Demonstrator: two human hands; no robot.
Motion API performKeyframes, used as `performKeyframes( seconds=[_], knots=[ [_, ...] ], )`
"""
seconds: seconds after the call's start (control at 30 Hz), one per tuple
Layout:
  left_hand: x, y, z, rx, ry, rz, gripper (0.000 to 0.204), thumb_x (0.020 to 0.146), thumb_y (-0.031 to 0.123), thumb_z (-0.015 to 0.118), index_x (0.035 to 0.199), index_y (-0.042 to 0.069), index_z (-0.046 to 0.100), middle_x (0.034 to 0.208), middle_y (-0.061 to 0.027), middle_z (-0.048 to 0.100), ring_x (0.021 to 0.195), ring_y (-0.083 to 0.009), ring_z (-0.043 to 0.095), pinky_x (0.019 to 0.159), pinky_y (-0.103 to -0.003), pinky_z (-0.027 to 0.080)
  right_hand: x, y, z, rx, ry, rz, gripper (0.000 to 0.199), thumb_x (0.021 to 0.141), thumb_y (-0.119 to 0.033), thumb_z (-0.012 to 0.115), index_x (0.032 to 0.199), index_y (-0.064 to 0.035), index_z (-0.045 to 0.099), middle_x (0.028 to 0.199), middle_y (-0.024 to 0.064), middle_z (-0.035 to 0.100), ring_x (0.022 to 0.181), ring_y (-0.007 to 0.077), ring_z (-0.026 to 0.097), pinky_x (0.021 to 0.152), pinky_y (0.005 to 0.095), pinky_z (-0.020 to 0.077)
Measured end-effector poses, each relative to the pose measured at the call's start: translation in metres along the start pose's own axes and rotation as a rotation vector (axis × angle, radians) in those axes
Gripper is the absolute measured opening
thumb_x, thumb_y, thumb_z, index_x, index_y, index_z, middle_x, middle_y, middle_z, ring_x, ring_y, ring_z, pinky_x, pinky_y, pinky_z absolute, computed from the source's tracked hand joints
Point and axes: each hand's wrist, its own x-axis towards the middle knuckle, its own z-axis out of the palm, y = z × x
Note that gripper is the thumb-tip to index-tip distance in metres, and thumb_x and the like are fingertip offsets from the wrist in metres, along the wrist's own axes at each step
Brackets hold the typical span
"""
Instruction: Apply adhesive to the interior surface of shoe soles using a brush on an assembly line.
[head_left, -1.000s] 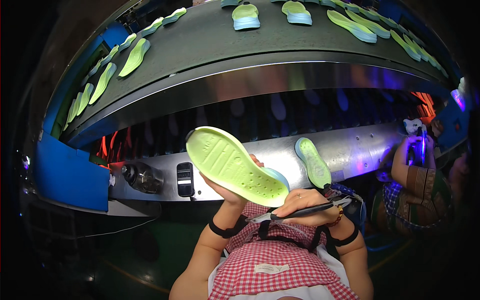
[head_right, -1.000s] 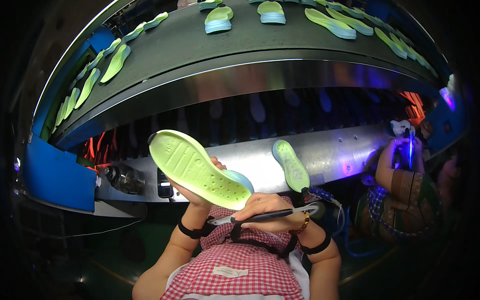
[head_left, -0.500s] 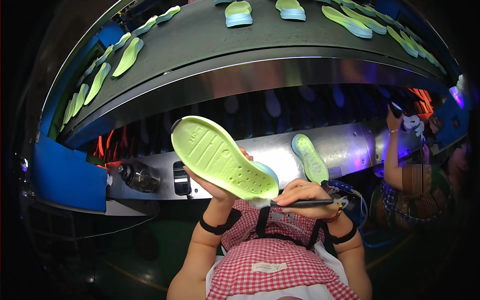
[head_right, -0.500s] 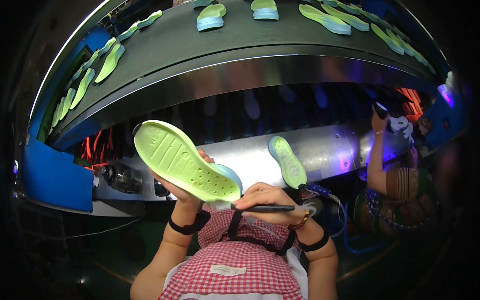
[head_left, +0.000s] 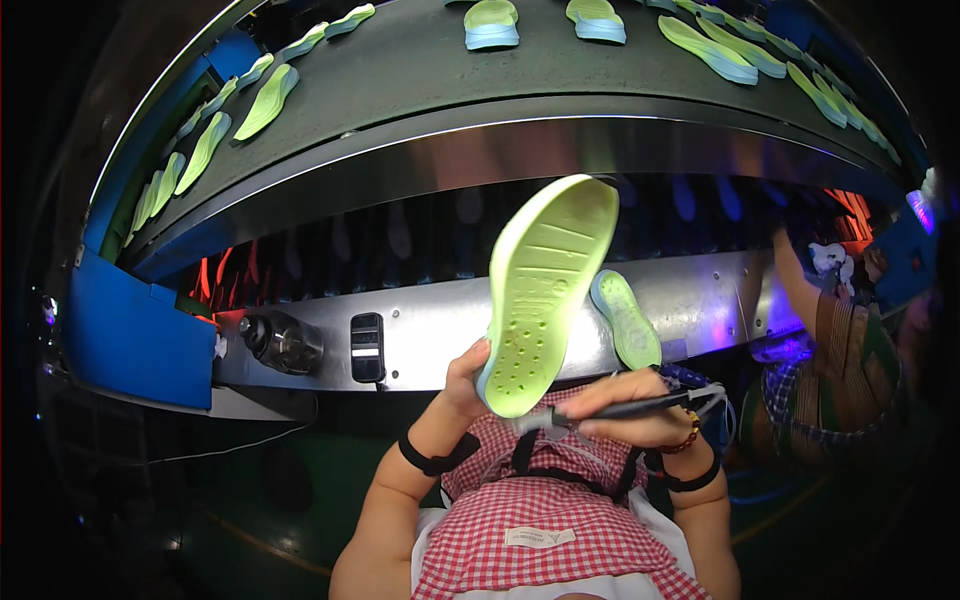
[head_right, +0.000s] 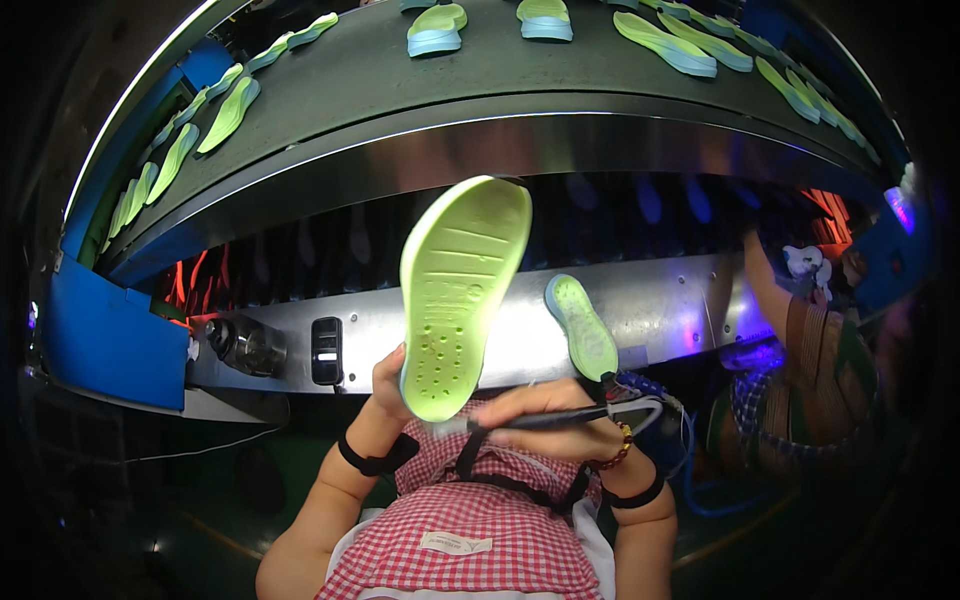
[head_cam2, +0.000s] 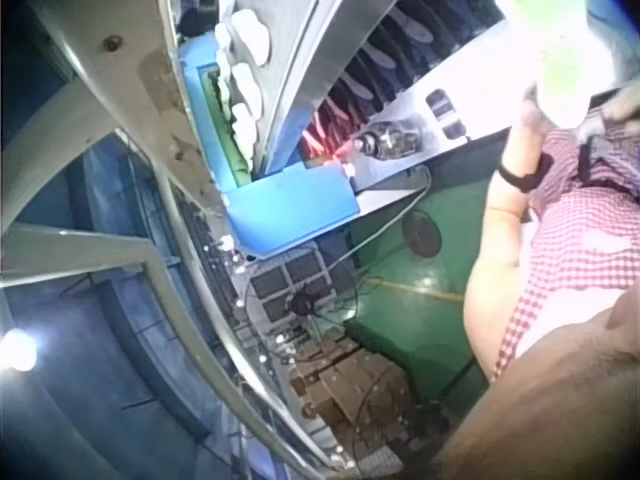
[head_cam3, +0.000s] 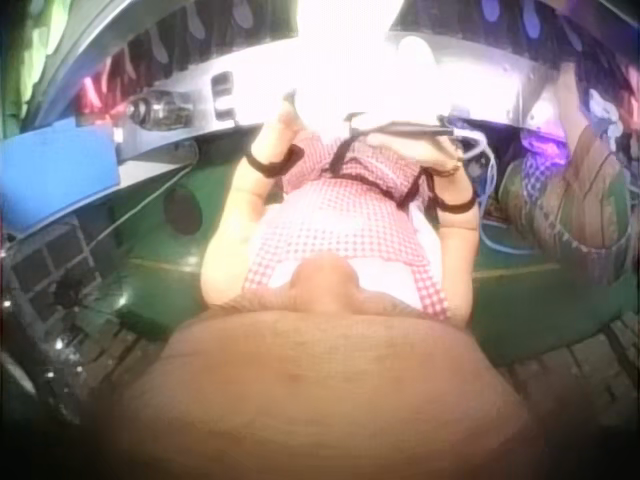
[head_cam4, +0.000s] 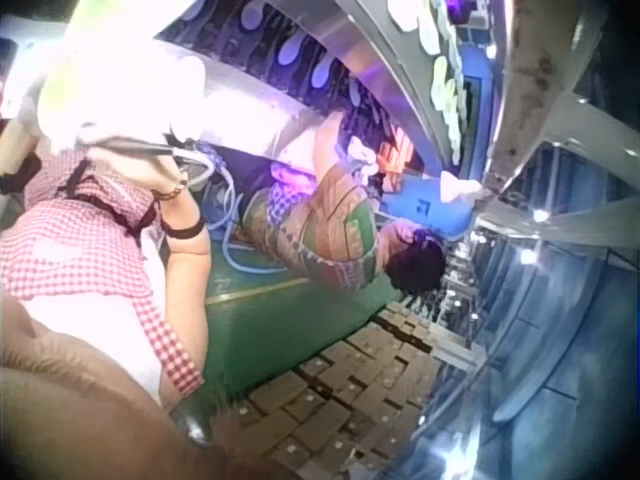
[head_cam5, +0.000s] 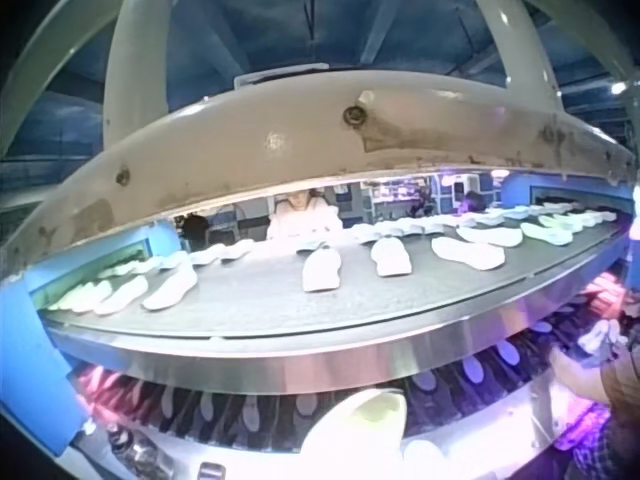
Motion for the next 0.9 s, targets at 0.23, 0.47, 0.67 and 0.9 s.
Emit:
performKeyframes(
  seconds=[0.23, 0.47, 0.67, 0.9],
  knots=[
    [0.003, 0.025, 0.004, -0.028, 0.037, -0.342, 0.052, 0.083, 0.031, 0.047, 0.121, -0.005, 0.042, 0.107, -0.0208, 0.056, 0.093, -0.0260, 0.059, 0.079, -0.036, 0.049, 0.002, -0.006, -0.009, -0.135, -0.234, -0.128, 0.022, 0.073, 0.001, 0.064, 0.095, -0.0009, 0.062, 0.096, 0.0132, 0.064, 0.089, 0.0238, 0.063, 0.079, 0.0307, 0.0505],
    [0.011, 0.033, 0.034, 0.367, 0.054, -0.550, 0.066, 0.076, 0.035, 0.053, 0.125, -0.006, 0.038, 0.116, -0.0218, 0.051, 0.100, -0.0288, 0.054, 0.088, -0.035, 0.042, 0.007, -0.023, -0.028, -0.232, -0.297, -0.067, 0.021, 0.071, 0.002, 0.063, 0.091, -0.0019, 0.065, 0.095, 0.0133, 0.065, 0.091, 0.0231, 0.063, 0.080, 0.0309, 0.0497],
    [-0.002, 0.038, 0.018, 0.214, 0.081, -0.547, 0.065, 0.080, 0.041, 0.047, 0.126, -0.004, 0.038, 0.116, -0.0225, 0.051, 0.099, -0.0287, 0.056, 0.084, -0.037, 0.047, -0.004, -0.008, -0.028, -0.223, -0.193, -0.123, 0.025, 0.071, -0.001, 0.065, 0.096, -0.0037, 0.064, 0.097, 0.0101, 0.064, 0.092, 0.0225, 0.062, 0.082, 0.0305, 0.0485],
    [-0.019, 0.051, 0.036, 0.285, 0.295, -0.420, 0.063, 0.078, 0.040, 0.049, 0.122, -0.005, 0.043, 0.112, -0.0204, 0.054, 0.098, -0.0283, 0.056, 0.081, -0.035, 0.047, -0.007, -0.004, -0.033, -0.295, 0.045, -0.203, 0.023, 0.068, 0.004, 0.065, 0.091, -0.0026, 0.065, 0.096, 0.0151, 0.064, 0.089, 0.0247, 0.063, 0.077, 0.0308, 0.0516]
  ],
)
